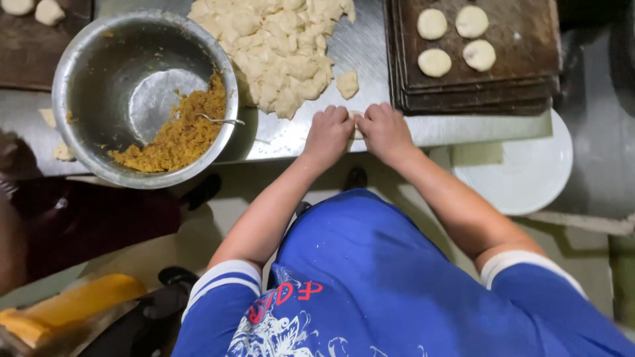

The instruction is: Shaping dough and adding filling to create pastries on a production table

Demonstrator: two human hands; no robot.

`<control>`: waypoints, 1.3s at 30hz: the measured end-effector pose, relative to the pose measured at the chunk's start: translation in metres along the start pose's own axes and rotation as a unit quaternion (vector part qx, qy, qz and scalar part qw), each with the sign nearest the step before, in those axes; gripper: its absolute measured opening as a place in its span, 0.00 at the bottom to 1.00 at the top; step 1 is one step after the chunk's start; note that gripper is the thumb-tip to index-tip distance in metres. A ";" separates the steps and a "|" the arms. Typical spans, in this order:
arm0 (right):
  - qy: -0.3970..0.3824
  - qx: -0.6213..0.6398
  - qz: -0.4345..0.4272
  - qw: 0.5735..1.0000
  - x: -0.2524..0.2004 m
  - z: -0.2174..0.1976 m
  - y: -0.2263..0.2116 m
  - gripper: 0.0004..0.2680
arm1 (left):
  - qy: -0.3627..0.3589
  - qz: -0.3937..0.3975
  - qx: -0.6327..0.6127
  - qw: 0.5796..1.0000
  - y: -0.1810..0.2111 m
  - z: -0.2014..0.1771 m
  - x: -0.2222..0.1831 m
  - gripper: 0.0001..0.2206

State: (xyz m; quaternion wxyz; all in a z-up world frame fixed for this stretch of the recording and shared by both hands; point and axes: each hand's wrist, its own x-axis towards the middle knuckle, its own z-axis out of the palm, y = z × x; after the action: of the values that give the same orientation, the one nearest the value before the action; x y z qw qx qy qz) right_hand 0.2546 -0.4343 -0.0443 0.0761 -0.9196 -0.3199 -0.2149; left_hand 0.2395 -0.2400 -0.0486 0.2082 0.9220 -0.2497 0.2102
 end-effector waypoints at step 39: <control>0.057 0.060 0.006 0.997 -0.053 -0.093 0.287 0.30 | 0.014 -0.275 -0.223 0.935 0.098 -0.034 0.077 0.21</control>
State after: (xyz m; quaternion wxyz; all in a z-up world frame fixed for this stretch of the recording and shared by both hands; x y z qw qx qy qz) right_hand 0.3632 -0.7145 0.0147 0.1502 -0.9016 -0.3217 -0.2471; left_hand 0.2367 -0.3292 0.0445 0.4620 0.8814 -0.0237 0.0958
